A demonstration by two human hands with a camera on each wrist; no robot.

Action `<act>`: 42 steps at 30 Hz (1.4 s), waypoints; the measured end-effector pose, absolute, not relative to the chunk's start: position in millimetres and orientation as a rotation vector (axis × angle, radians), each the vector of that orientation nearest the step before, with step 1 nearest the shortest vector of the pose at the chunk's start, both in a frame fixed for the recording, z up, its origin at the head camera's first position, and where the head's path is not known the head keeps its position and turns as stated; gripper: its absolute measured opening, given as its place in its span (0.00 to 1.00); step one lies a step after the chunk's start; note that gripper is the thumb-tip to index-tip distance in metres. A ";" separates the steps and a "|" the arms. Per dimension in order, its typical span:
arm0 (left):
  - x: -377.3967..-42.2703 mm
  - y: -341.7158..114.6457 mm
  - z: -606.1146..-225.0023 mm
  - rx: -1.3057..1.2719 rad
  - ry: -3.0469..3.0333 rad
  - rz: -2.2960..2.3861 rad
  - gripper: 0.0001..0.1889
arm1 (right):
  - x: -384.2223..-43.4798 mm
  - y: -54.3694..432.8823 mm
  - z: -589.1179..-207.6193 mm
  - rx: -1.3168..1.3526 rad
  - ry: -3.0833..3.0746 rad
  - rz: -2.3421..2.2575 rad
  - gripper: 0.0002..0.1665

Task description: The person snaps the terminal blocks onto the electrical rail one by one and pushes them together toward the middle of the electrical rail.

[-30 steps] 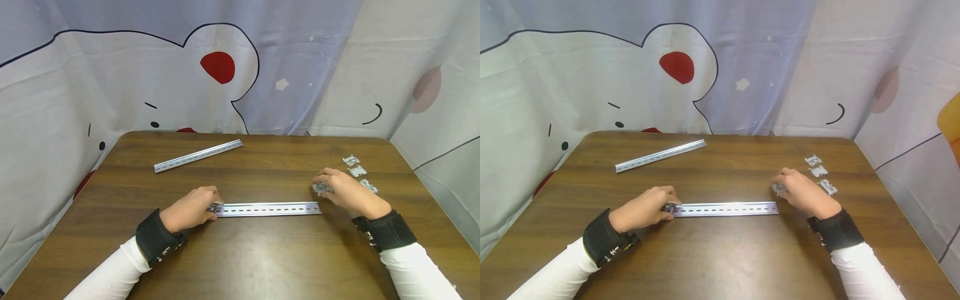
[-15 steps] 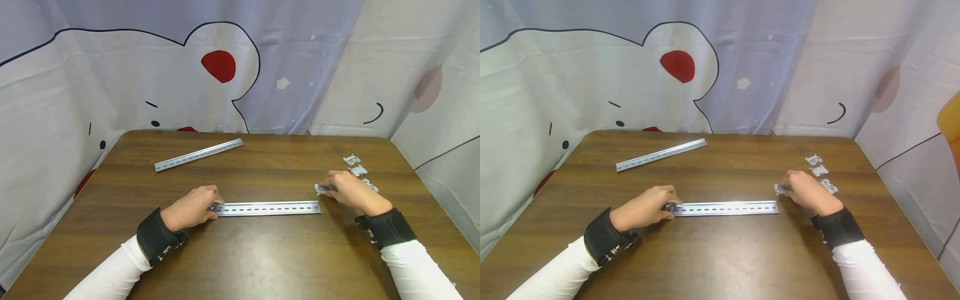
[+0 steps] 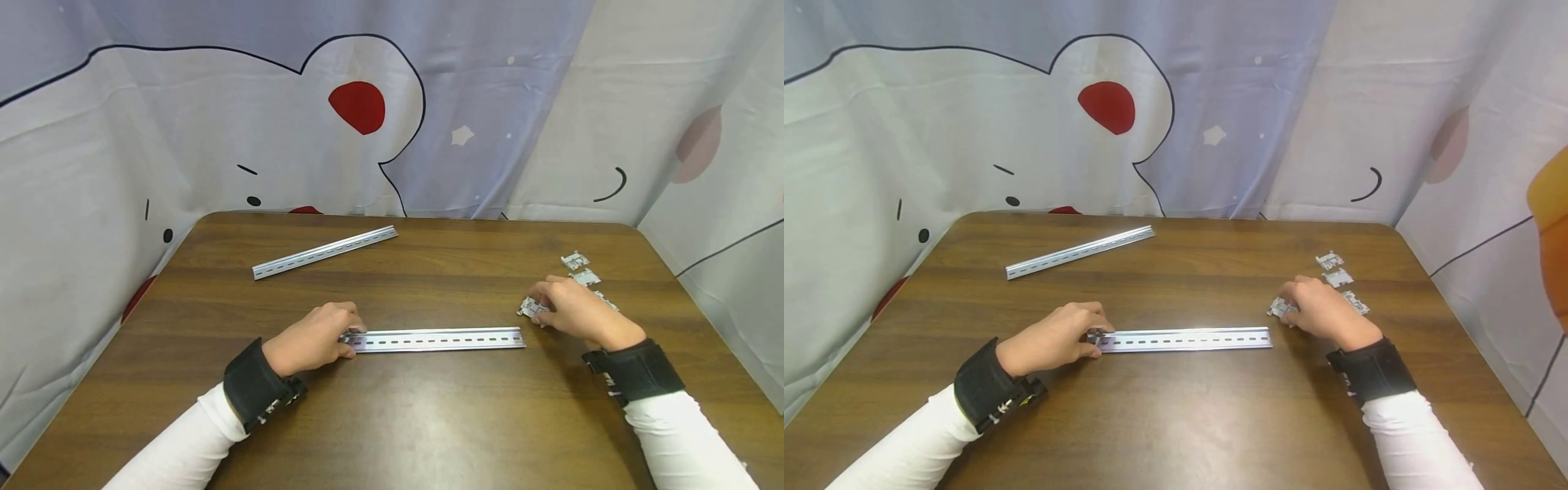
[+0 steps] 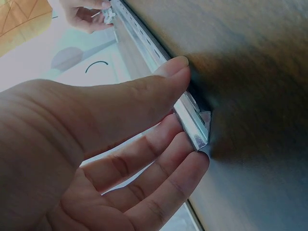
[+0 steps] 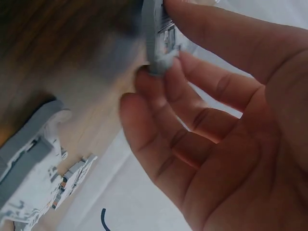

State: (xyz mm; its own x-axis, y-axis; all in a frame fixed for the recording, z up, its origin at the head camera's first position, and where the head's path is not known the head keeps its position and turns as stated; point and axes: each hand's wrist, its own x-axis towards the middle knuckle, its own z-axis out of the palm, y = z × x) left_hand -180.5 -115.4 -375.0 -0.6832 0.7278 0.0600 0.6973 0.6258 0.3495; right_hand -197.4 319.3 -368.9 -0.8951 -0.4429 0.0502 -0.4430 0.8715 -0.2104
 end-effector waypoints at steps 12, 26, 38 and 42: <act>-180.7 -115.1 -375.6 1.199 2.752 0.536 0.11 | -188.0 311.3 -352.4 0.703 -3.084 0.396 0.06; -180.5 -115.1 -375.2 1.191 2.750 0.541 0.12 | -177.7 297.5 -339.7 0.705 -3.142 0.604 0.15; -180.3 -114.9 -375.1 1.187 2.743 0.562 0.12 | -172.9 287.4 -340.0 0.639 -3.207 0.690 0.15; -180.3 -115.0 -375.2 1.192 2.745 0.559 0.12 | -172.9 284.1 -341.2 0.608 -3.225 0.757 0.15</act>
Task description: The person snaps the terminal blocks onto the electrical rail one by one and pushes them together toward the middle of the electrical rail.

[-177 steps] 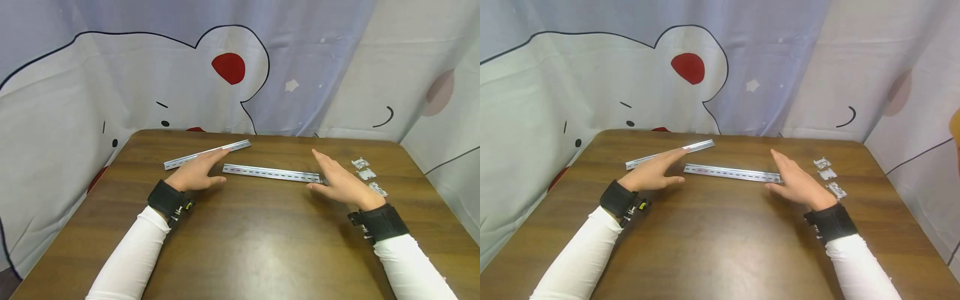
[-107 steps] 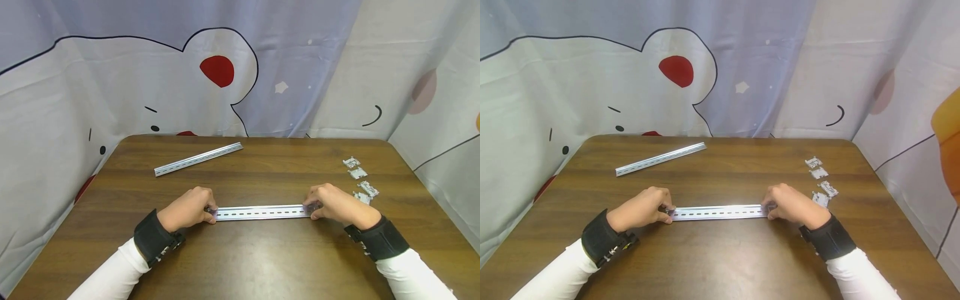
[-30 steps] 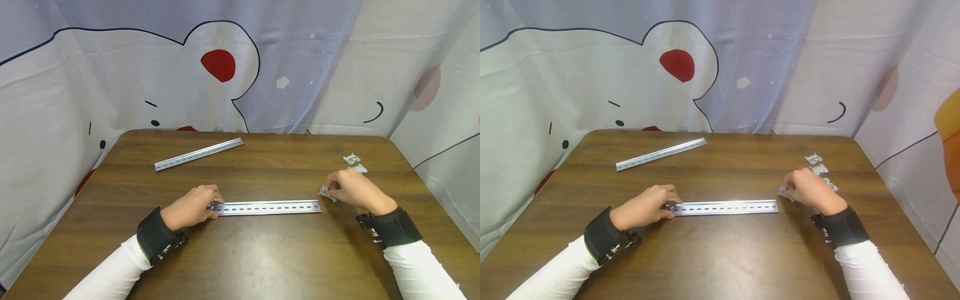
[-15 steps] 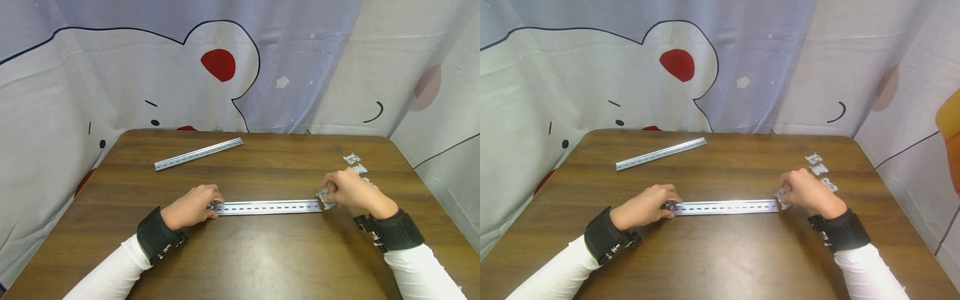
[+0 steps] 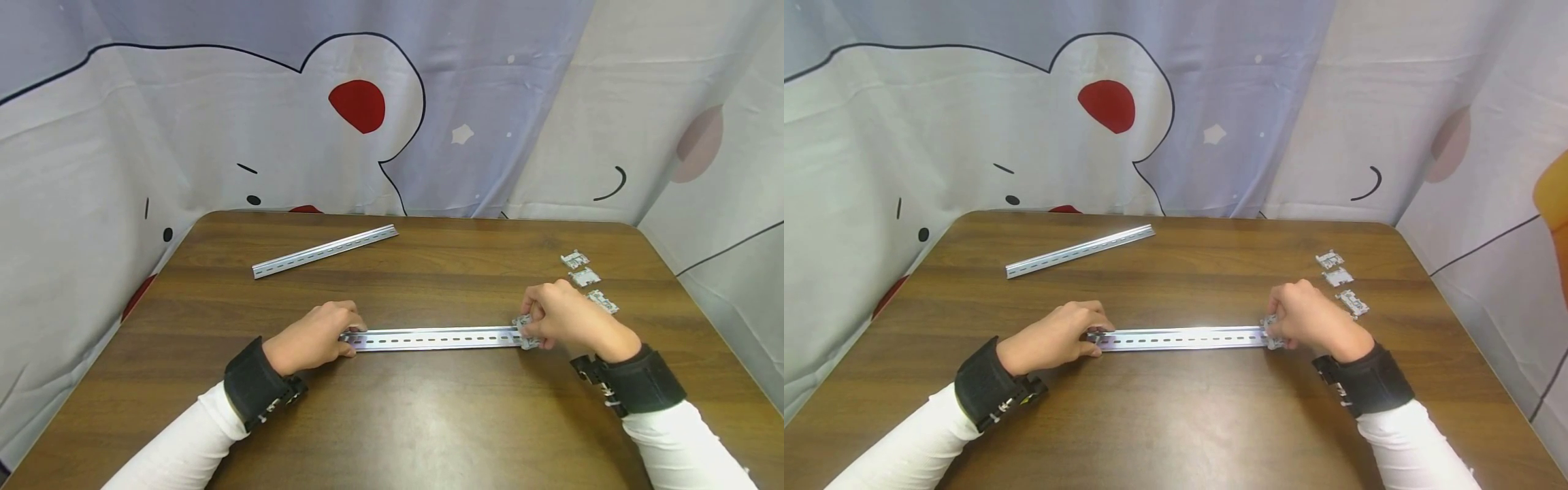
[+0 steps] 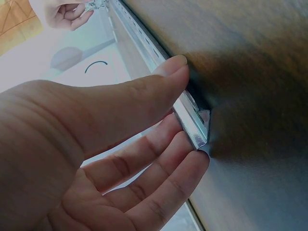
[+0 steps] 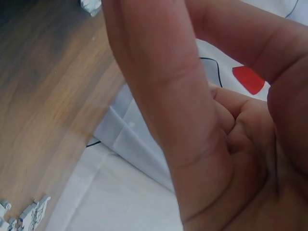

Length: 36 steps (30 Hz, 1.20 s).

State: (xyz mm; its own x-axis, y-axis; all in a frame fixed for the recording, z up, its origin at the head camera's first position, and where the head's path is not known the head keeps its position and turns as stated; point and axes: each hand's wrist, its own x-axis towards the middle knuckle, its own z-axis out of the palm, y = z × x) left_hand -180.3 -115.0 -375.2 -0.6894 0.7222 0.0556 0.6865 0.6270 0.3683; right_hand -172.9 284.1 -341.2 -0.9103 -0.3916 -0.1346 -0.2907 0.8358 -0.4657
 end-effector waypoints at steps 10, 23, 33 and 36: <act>-180.8 -114.9 -375.2 1.196 2.747 0.553 0.12 | -170.9 278.7 -344.5 -0.456 2.770 -0.645 0.13; -182.9 -115.9 -376.8 1.198 2.743 0.556 0.12 | -170.1 271.5 -348.4 -0.511 2.855 -0.562 0.10; -186.3 -118.4 -375.6 1.188 2.733 0.582 0.14 | -171.8 267.5 -347.5 -0.525 2.883 -0.549 0.06; -186.9 -118.9 -375.6 1.166 2.732 0.594 0.15 | -172.2 262.7 -346.7 -0.498 2.894 -0.519 0.06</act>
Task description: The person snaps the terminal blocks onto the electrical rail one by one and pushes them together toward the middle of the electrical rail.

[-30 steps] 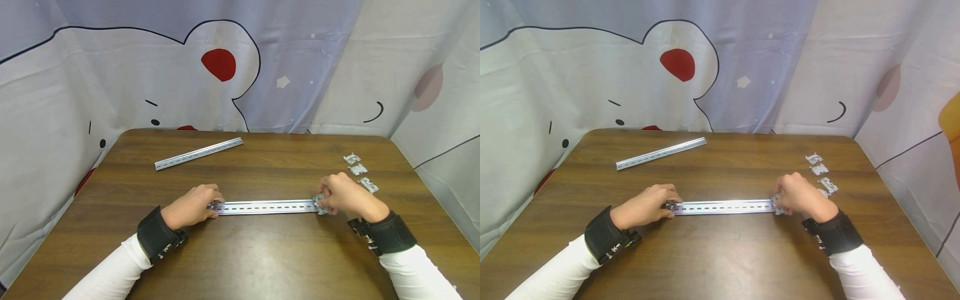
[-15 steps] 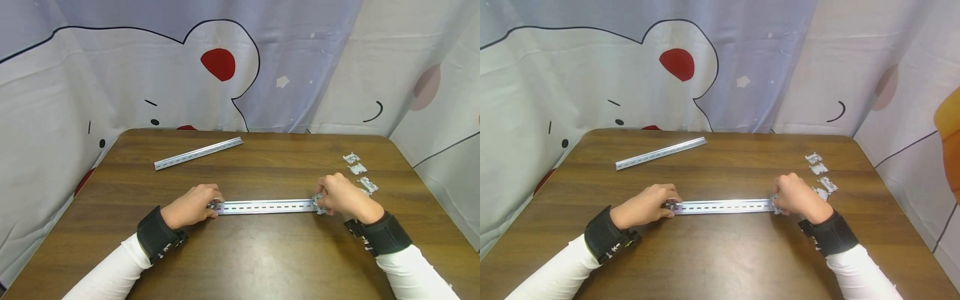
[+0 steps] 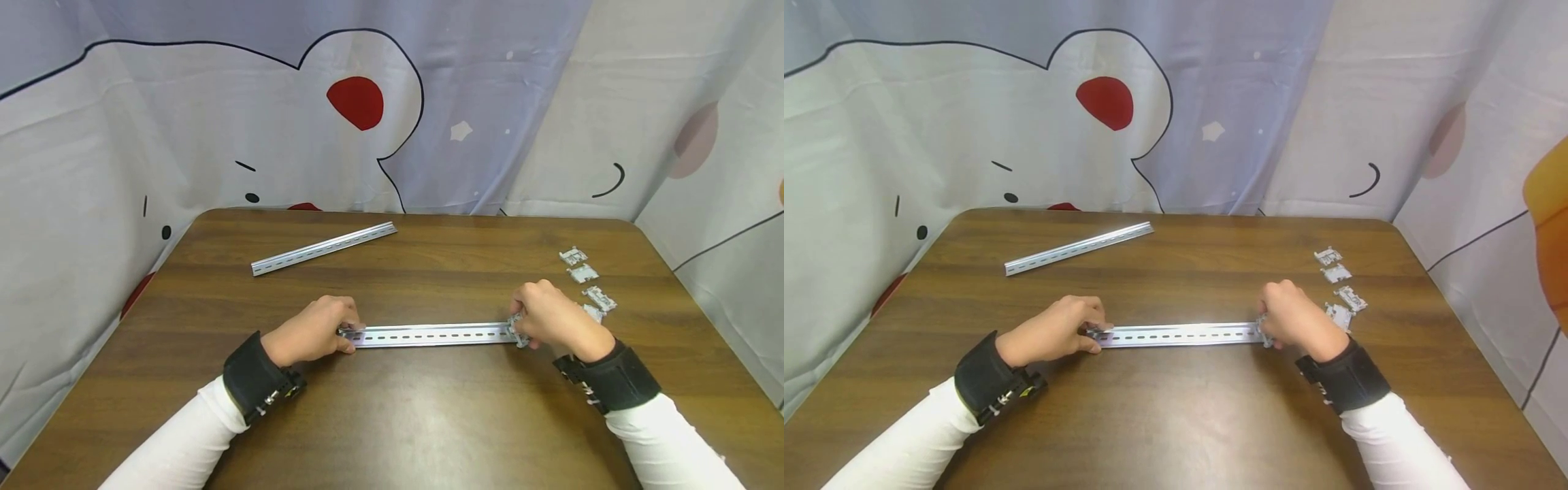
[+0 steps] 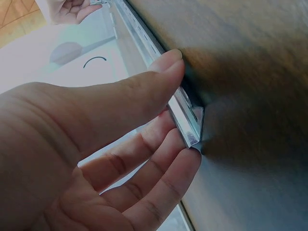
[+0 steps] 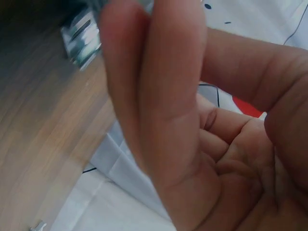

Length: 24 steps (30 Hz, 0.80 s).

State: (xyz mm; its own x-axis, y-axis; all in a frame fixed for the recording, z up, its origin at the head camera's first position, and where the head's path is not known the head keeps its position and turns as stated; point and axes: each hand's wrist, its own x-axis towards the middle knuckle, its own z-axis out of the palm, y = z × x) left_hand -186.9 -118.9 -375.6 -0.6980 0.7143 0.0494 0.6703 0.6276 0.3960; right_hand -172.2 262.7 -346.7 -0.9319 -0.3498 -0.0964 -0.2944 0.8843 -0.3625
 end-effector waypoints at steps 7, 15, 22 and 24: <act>-187.3 -119.9 -376.1 1.150 2.723 0.608 0.15 | -174.9 254.0 -344.7 -0.425 2.897 -0.442 0.08; -188.1 -120.5 -375.1 1.171 2.734 0.603 0.15 | -179.0 252.3 -343.6 -0.413 2.855 -0.463 0.11; -189.9 -119.4 -377.0 1.186 2.735 0.622 0.14 | -182.0 251.2 -342.1 -0.363 2.846 -0.499 0.12; -191.3 -117.5 -377.4 1.196 2.739 0.618 0.13 | -183.1 251.9 -341.5 -0.356 2.839 -0.488 0.12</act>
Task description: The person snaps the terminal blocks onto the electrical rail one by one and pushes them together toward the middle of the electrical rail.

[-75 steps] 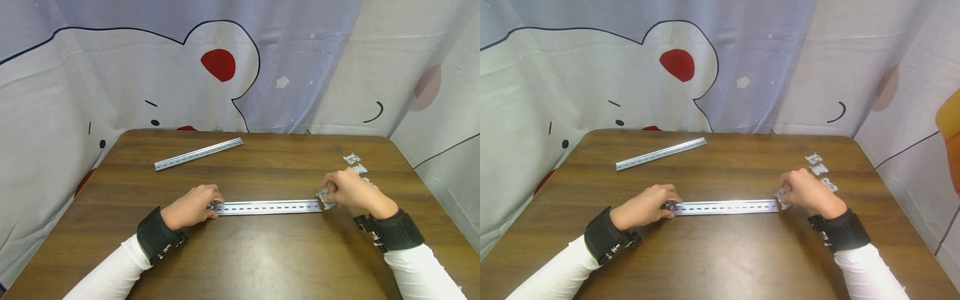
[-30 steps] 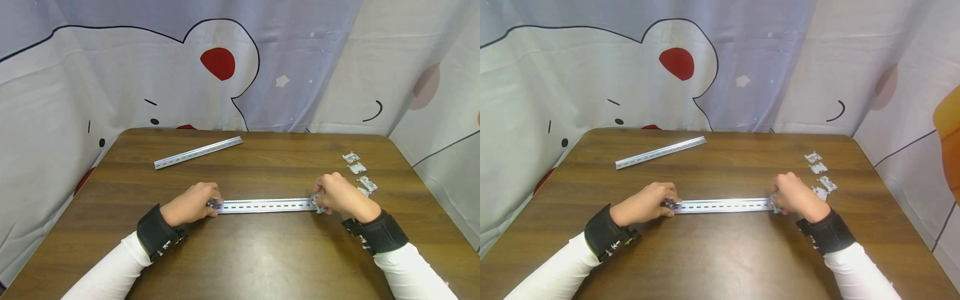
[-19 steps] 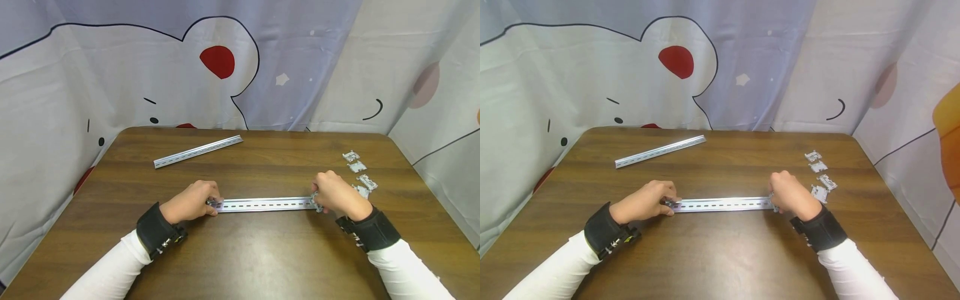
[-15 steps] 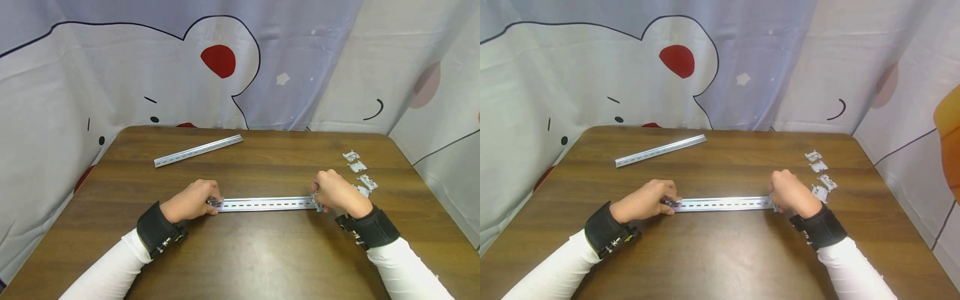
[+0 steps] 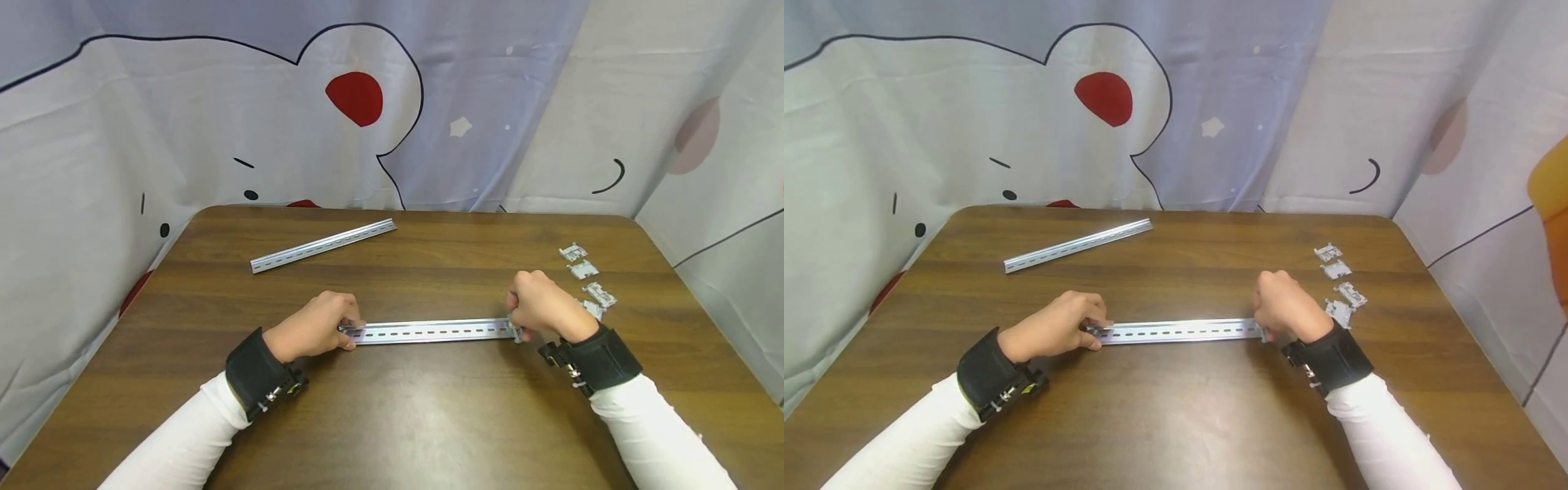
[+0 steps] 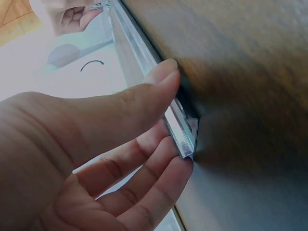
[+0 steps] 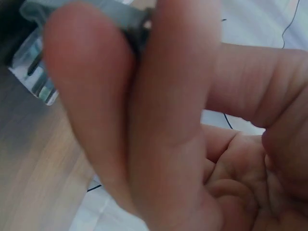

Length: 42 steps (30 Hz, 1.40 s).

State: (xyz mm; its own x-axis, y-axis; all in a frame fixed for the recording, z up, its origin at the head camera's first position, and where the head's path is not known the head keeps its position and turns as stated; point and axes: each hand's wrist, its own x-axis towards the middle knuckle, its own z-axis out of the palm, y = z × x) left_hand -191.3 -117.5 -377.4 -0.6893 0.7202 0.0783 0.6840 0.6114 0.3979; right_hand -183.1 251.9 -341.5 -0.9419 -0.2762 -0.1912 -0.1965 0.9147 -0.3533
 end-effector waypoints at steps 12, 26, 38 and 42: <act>-188.6 -115.2 -374.3 1.184 2.743 0.560 0.10 | -192.7 248.3 -340.7 -0.337 2.775 -0.409 0.11; -187.0 -114.4 -377.5 1.150 2.776 0.557 0.08 | -190.0 260.7 -338.0 -0.275 2.647 -0.596 0.07; -187.7 -116.1 -378.4 1.117 2.762 0.591 0.09 | -192.3 285.8 -329.5 -0.370 2.412 -0.859 0.22; -187.7 -116.2 -378.4 1.120 2.759 0.595 0.09 | -197.1 294.8 -334.1 -0.384 2.288 -0.973 0.24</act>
